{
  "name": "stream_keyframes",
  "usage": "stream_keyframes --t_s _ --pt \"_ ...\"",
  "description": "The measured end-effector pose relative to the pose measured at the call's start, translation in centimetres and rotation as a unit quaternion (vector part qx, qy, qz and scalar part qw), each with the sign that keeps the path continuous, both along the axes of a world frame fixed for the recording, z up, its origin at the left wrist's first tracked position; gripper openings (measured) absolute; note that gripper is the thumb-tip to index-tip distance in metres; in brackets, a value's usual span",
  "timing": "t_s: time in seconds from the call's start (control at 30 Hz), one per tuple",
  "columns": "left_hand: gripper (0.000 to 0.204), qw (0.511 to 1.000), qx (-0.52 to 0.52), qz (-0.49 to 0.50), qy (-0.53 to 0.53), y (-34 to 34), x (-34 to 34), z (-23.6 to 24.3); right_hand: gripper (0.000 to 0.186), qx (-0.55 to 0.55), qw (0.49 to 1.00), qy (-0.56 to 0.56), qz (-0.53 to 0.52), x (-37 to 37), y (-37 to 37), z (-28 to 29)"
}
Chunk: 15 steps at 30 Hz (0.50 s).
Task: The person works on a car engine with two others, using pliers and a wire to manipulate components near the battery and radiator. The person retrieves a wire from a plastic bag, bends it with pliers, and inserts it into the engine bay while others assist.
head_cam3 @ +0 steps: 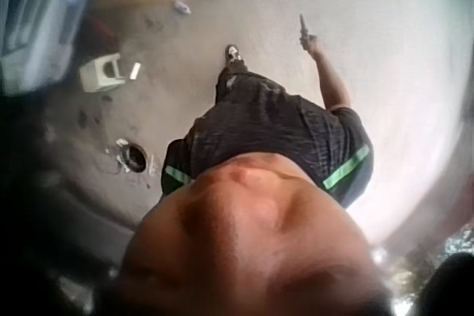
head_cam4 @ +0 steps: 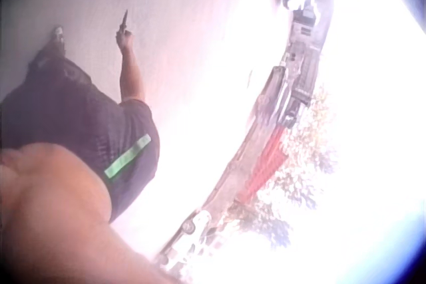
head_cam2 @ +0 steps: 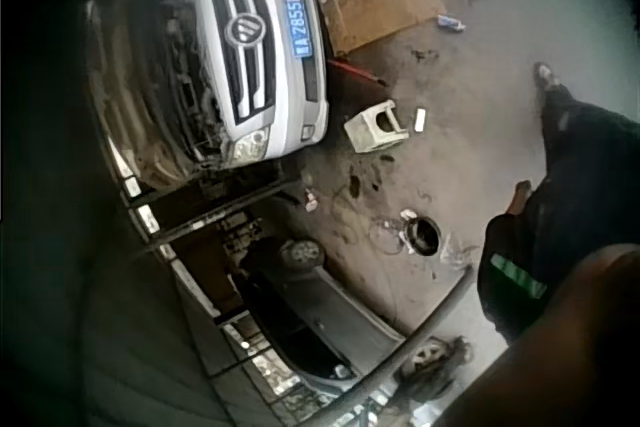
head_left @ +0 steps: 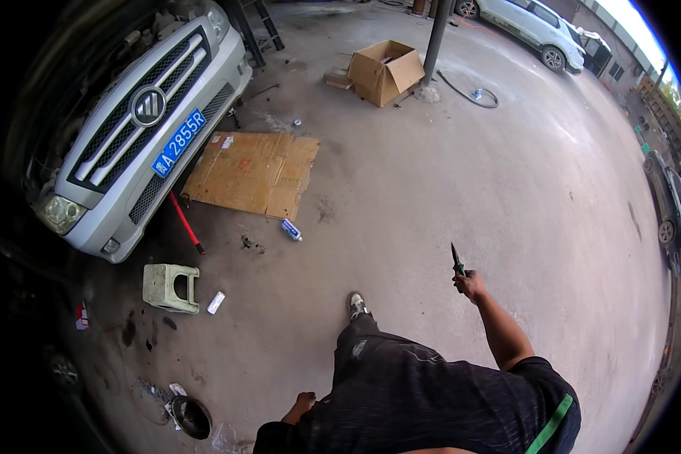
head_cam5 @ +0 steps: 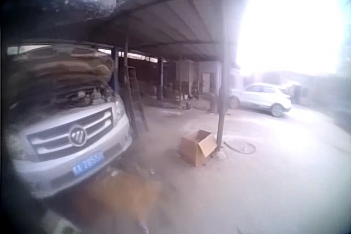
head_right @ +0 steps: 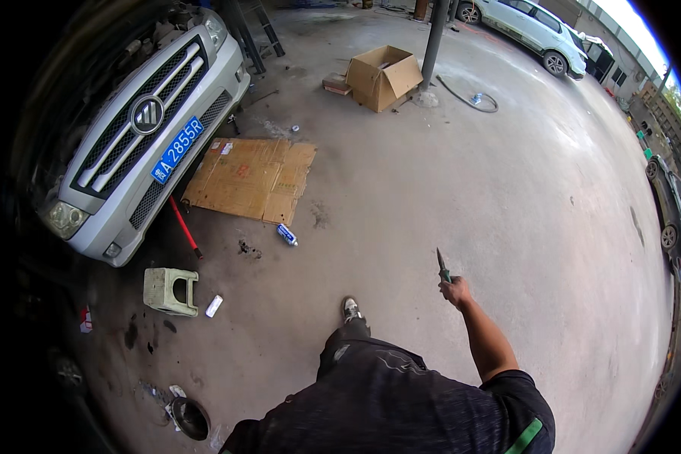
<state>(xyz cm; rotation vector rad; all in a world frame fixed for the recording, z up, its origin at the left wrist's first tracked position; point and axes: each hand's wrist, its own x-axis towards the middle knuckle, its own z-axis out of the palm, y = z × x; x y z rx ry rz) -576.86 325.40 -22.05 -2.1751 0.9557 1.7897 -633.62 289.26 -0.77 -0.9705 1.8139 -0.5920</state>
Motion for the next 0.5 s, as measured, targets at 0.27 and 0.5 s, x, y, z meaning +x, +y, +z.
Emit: stream_keyframes --t_s 0.27,0.5 --pt "0.02 0.932 -0.286 0.208 0.077 -69.2 -3.4 14.3 0.019 0.22 0.927 -0.108 -0.283 1.0 -13.2 -10.4" --pt "0.02 0.904 -0.346 0.229 0.1 -108.3 0.1 12.7 0.016 0.333 0.91 -0.081 -0.234 4.0 -42.0 -12.5"
